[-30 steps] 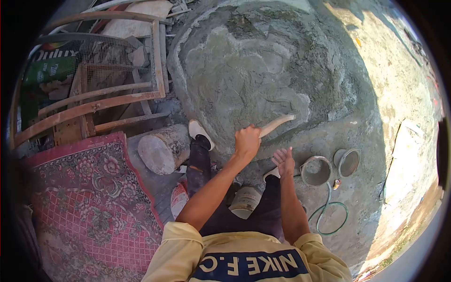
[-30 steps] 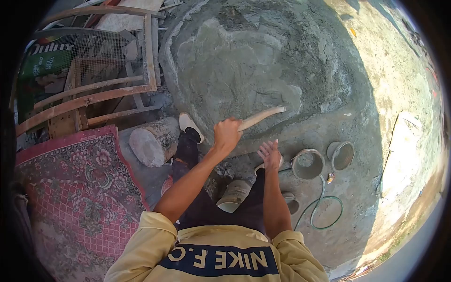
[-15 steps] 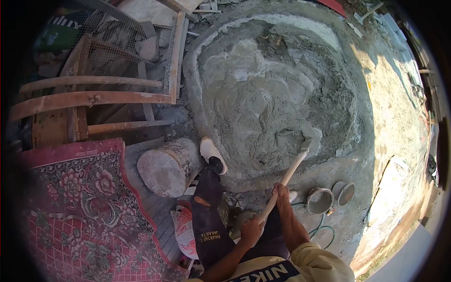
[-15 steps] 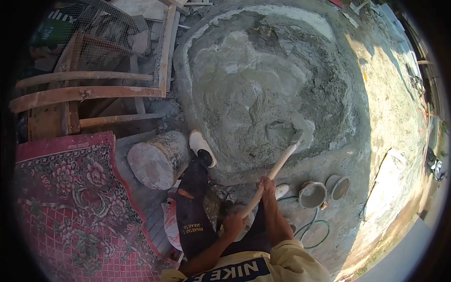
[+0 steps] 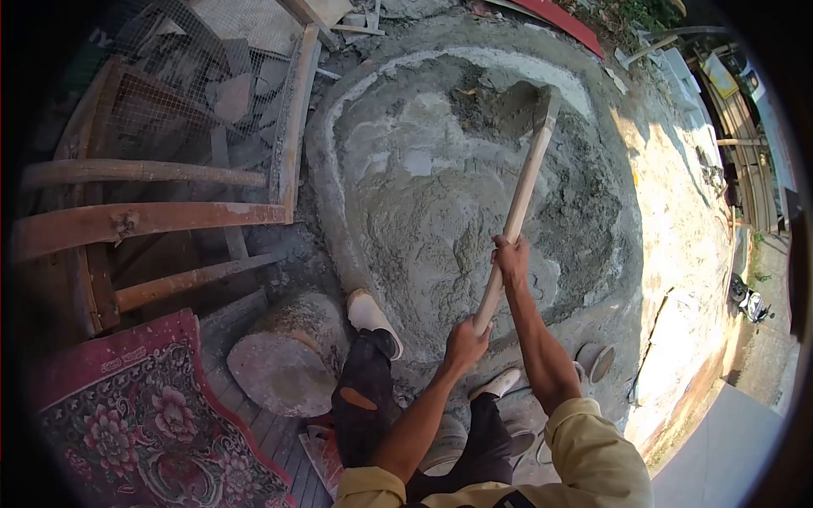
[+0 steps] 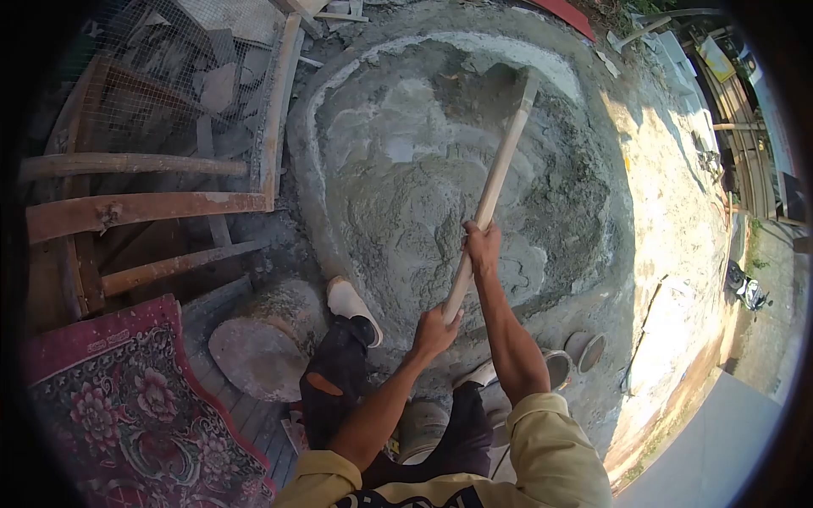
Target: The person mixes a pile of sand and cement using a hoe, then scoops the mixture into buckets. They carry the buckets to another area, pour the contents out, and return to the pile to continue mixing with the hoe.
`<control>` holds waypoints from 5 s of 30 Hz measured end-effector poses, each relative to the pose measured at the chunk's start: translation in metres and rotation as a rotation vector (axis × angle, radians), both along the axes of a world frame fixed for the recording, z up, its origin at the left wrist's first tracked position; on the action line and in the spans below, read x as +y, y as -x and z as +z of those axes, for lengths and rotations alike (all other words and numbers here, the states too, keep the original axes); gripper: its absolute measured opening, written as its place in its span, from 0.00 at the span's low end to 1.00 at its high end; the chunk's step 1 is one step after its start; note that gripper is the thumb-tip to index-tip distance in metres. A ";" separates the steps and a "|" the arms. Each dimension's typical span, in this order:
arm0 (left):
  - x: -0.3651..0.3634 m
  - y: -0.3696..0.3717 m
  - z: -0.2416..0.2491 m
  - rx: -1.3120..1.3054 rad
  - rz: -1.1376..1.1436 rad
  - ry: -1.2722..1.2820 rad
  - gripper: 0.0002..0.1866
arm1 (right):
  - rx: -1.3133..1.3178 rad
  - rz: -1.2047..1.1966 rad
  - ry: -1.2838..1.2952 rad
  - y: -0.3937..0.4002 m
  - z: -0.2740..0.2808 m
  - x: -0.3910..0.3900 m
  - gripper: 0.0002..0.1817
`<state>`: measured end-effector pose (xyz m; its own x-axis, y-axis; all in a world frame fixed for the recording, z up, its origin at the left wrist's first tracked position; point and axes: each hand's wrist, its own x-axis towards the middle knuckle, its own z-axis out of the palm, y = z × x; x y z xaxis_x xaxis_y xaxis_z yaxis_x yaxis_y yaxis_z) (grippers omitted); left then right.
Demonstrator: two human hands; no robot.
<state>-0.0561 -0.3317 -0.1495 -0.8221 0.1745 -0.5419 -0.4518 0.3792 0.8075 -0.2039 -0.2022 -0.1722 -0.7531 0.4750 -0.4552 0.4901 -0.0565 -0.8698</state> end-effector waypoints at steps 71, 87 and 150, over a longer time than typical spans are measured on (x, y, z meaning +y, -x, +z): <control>0.283 -0.331 0.253 -1.359 -0.508 -0.576 0.10 | -0.377 -0.717 0.934 -0.581 0.112 0.370 0.05; 0.104 -0.288 0.130 -0.065 -0.993 0.492 0.19 | -0.391 -1.033 0.712 -0.524 0.035 0.169 0.05; 0.216 -0.191 0.343 0.359 -0.263 0.030 0.25 | -0.597 -0.292 1.591 -0.305 0.164 0.258 0.10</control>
